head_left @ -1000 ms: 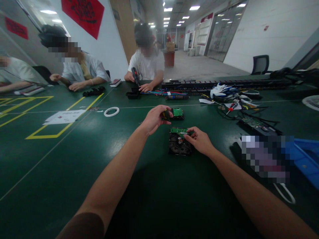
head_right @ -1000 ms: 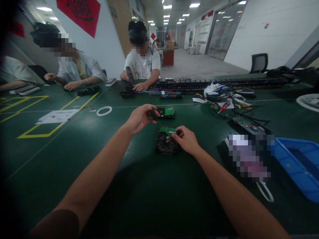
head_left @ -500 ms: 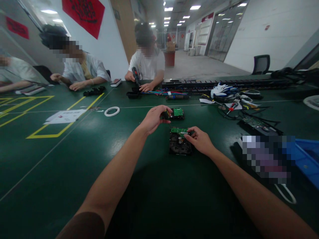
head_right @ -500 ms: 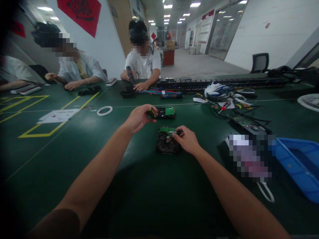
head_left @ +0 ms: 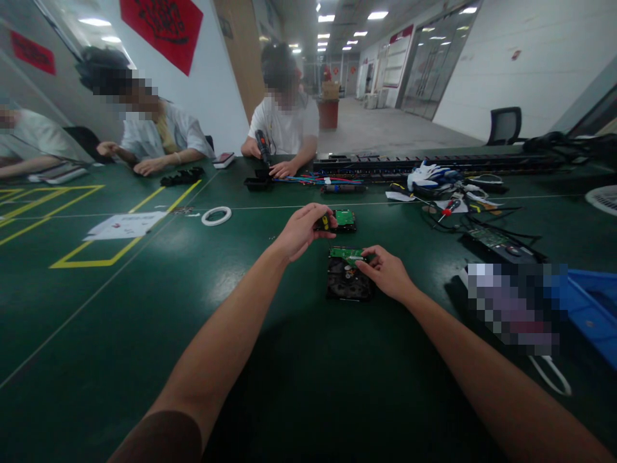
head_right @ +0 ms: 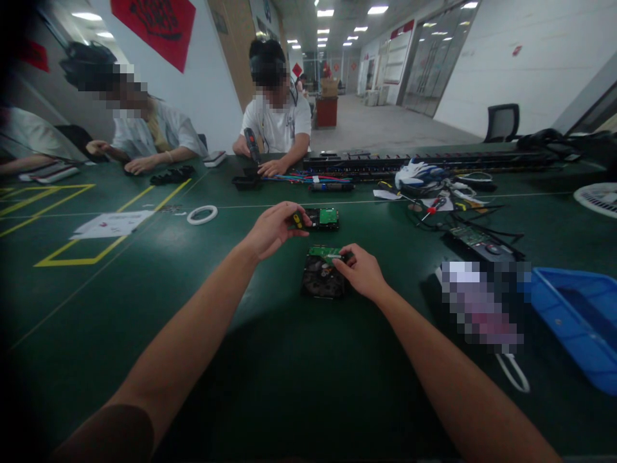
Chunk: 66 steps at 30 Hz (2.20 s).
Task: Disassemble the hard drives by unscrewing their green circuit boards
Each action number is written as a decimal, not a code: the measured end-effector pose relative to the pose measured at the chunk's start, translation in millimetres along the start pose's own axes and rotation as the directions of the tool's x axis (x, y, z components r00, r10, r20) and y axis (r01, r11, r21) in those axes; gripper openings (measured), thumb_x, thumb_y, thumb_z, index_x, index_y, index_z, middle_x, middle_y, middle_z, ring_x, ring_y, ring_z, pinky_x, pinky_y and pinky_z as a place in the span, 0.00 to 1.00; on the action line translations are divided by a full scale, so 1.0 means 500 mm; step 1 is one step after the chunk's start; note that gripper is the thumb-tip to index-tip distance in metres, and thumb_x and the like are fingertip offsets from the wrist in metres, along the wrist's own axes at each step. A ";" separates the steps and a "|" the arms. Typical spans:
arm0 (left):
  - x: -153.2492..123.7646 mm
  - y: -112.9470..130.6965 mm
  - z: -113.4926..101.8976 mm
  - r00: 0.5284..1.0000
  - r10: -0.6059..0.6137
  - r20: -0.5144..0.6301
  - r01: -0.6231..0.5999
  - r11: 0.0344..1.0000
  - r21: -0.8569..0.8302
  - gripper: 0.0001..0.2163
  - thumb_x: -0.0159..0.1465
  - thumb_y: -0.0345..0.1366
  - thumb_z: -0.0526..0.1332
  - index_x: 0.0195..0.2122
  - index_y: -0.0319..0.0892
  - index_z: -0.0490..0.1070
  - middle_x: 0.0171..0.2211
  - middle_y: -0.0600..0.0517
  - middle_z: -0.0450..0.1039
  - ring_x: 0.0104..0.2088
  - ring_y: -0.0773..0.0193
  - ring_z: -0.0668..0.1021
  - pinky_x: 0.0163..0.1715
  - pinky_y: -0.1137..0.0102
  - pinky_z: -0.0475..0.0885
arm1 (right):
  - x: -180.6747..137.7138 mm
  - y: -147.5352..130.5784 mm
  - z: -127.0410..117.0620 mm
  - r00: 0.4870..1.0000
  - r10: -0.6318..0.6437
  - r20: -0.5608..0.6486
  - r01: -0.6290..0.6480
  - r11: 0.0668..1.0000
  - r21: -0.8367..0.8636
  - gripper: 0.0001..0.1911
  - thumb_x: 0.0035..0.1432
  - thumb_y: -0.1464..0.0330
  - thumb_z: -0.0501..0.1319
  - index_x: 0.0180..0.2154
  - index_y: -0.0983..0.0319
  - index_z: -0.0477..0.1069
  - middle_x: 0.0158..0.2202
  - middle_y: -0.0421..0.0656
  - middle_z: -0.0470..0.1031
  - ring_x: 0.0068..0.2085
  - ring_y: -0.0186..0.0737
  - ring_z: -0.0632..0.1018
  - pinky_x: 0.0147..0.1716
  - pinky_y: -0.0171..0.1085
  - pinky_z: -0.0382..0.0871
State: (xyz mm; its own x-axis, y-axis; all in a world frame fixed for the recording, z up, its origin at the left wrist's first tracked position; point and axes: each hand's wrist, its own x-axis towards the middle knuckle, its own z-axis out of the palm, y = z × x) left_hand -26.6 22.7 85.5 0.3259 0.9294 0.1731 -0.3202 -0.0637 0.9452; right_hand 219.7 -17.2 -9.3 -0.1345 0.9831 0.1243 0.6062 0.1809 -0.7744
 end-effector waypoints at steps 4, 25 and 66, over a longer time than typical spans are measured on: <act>-0.004 0.002 0.001 1.000 0.001 0.022 -0.001 1.000 0.030 0.09 0.64 0.40 0.65 0.38 0.39 0.73 0.39 0.46 0.74 0.42 0.60 0.78 0.36 0.66 0.78 | -0.001 -0.002 -0.001 1.000 0.000 0.008 0.000 1.000 0.003 0.20 0.60 0.53 0.63 0.48 0.58 0.71 0.30 0.41 0.76 0.29 0.39 0.76 0.28 0.37 0.67; -0.004 0.004 0.001 1.000 -0.007 -0.018 0.008 0.999 0.048 0.07 0.66 0.39 0.61 0.40 0.41 0.70 0.42 0.45 0.77 0.45 0.58 0.79 0.33 0.68 0.77 | 0.000 -0.001 -0.001 1.000 0.000 0.006 0.000 1.000 -0.026 0.20 0.61 0.52 0.63 0.48 0.58 0.71 0.31 0.41 0.76 0.29 0.39 0.76 0.28 0.38 0.67; -0.002 -0.004 0.002 0.999 0.046 -0.025 -0.044 0.996 0.077 0.10 0.67 0.43 0.62 0.42 0.41 0.73 0.38 0.47 0.75 0.41 0.61 0.78 0.31 0.70 0.77 | -0.001 -0.003 -0.003 1.000 0.000 0.016 0.000 1.000 -0.010 0.20 0.60 0.52 0.63 0.48 0.58 0.71 0.31 0.41 0.77 0.30 0.40 0.76 0.28 0.38 0.67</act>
State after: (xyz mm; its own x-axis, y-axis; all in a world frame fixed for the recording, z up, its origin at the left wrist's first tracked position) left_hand -25.3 21.5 83.6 0.2880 0.9344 0.2096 -0.2648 -0.1326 0.9551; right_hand 219.9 -17.8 -7.4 -0.1469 0.9825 0.1148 0.6144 0.1816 -0.7678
